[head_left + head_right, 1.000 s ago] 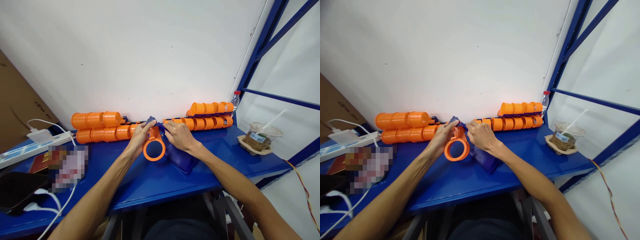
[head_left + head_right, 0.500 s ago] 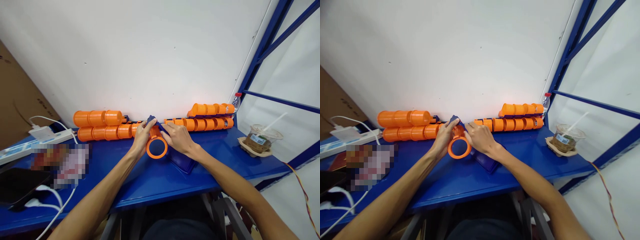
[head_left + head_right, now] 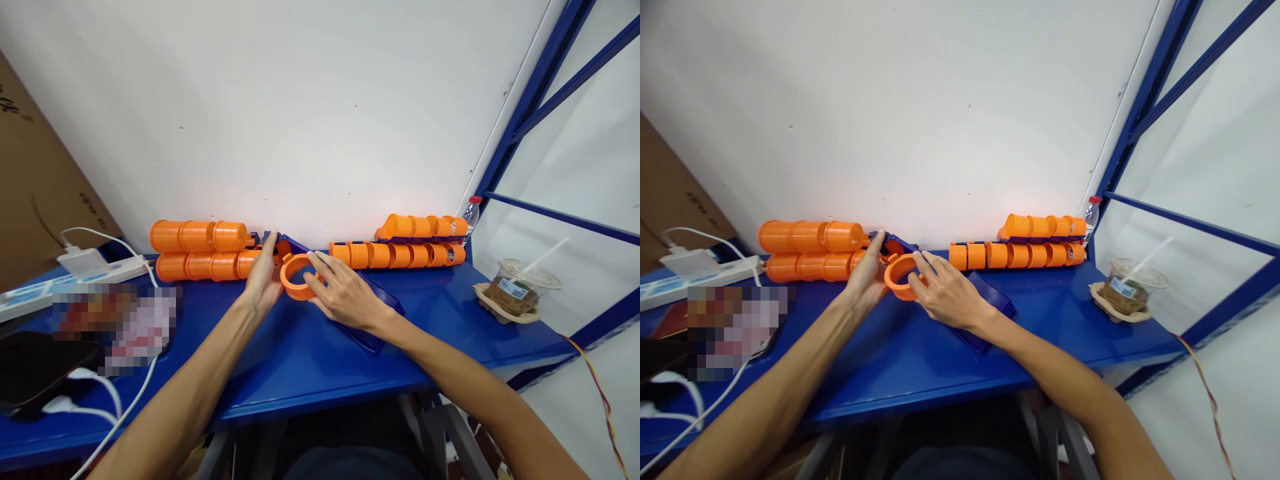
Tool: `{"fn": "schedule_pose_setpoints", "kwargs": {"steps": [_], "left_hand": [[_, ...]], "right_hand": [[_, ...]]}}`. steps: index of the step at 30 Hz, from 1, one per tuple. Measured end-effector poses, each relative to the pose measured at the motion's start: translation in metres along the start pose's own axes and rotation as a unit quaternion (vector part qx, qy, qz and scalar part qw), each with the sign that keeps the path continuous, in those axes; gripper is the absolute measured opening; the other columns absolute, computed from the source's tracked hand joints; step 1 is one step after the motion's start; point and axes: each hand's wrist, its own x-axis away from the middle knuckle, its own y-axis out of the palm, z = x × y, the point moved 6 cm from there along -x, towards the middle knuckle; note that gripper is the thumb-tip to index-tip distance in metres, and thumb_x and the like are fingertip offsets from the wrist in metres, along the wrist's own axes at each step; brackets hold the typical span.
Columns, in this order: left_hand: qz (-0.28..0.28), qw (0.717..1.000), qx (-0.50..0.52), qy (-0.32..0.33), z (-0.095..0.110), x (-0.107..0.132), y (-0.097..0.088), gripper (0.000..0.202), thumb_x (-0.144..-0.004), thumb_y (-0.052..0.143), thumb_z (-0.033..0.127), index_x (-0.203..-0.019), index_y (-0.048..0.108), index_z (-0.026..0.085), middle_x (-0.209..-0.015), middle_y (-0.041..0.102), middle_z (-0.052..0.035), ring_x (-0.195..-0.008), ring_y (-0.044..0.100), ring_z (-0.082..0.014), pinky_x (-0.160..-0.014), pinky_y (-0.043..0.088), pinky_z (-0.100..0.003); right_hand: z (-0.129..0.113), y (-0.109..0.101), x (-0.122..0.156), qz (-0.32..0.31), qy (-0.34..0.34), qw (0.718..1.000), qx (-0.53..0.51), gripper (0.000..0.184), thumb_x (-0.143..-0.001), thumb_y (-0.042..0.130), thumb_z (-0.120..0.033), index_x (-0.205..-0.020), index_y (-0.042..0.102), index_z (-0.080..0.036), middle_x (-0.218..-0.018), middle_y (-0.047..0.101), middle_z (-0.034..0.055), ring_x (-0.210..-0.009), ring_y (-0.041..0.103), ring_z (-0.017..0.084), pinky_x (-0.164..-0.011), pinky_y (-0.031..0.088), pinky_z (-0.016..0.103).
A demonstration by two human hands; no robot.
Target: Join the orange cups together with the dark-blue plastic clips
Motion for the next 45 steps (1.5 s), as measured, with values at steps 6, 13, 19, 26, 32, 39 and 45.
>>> {"fn": "schedule_pose_setpoints", "kwargs": {"steps": [6, 13, 19, 26, 32, 39, 45], "left_hand": [[-0.004, 0.997, 0.070, -0.030, -0.002, 0.002, 0.006, 0.030, -0.101, 0.058, 0.040, -0.084, 0.063, 0.017, -0.072, 0.067, -0.0031, -0.061, 0.064, -0.0129, -0.068, 0.060, -0.023], [-0.001, 1.000, 0.009, 0.017, 0.005, 0.008, 0.004, 0.038, -0.100, 0.055, 0.051, -0.104, 0.057, 0.014, -0.099, 0.066, -0.0147, -0.102, 0.072, -0.0280, -0.085, 0.063, -0.046], [0.006, 0.998, -0.011, 0.055, 0.008, 0.011, 0.006, 0.029, -0.101, 0.057, 0.044, -0.104, 0.057, 0.015, -0.105, 0.063, -0.0151, -0.112, 0.069, -0.0307, -0.088, 0.063, -0.049], [-0.010, 0.997, -0.021, 0.068, 0.006, 0.010, 0.006, 0.028, -0.100, 0.058, 0.042, -0.102, 0.058, 0.014, -0.101, 0.063, -0.0138, -0.107, 0.069, -0.0298, -0.088, 0.063, -0.052], [-0.013, 0.997, -0.025, 0.066, 0.006, 0.012, 0.007, 0.027, -0.099, 0.059, 0.041, -0.102, 0.059, 0.014, -0.098, 0.063, -0.0121, -0.104, 0.069, -0.0273, -0.088, 0.063, -0.052], [-0.014, 0.997, -0.024, 0.069, 0.006, 0.011, 0.007, 0.027, -0.099, 0.059, 0.041, -0.100, 0.059, 0.014, -0.099, 0.064, -0.0129, -0.104, 0.069, -0.0271, -0.086, 0.064, -0.049], [-0.015, 0.996, -0.028, 0.080, 0.003, 0.008, 0.006, 0.026, -0.097, 0.061, 0.040, -0.099, 0.060, 0.015, -0.096, 0.065, -0.0118, -0.098, 0.070, -0.0258, -0.082, 0.065, -0.045]], "right_hand": [[0.008, -0.003, 0.003, 0.029, -0.004, 0.999, -0.039, 0.035, -0.098, 0.059, -0.022, -0.131, 0.059, -0.009, -0.149, 0.056, 0.0268, -0.143, 0.049, 0.036, -0.118, 0.043, 0.055], [0.091, -0.036, 0.001, 0.141, 0.276, 0.939, -0.148, 0.037, -0.091, 0.072, -0.047, -0.112, 0.070, -0.016, -0.103, 0.078, 0.0121, -0.091, 0.073, 0.027, -0.083, 0.058, 0.040], [0.186, -0.051, 0.001, 0.026, 0.479, 0.877, -0.011, 0.040, -0.087, 0.069, -0.056, -0.072, 0.067, -0.019, -0.074, 0.072, 0.0092, -0.074, 0.065, 0.024, -0.069, 0.045, 0.033], [0.228, -0.024, 0.013, -0.100, 0.552, 0.827, 0.022, 0.044, -0.089, 0.067, -0.055, -0.090, 0.074, -0.011, -0.086, 0.075, 0.0182, -0.080, 0.068, 0.028, -0.066, 0.042, 0.033], [0.227, -0.013, 0.015, -0.109, 0.565, 0.818, 0.009, 0.050, -0.091, 0.064, -0.055, -0.103, 0.075, -0.008, -0.092, 0.076, 0.0223, -0.087, 0.072, 0.032, -0.070, 0.047, 0.035], [0.226, -0.013, 0.019, -0.119, 0.575, 0.809, 0.013, 0.052, -0.092, 0.064, -0.055, -0.108, 0.074, -0.006, -0.104, 0.075, 0.0259, -0.099, 0.072, 0.035, -0.078, 0.052, 0.037], [0.206, -0.015, 0.021, -0.102, 0.548, 0.827, 0.076, 0.050, -0.097, 0.057, -0.051, -0.117, 0.071, -0.007, -0.118, 0.071, 0.0267, -0.111, 0.069, 0.037, -0.086, 0.051, 0.039]]}}
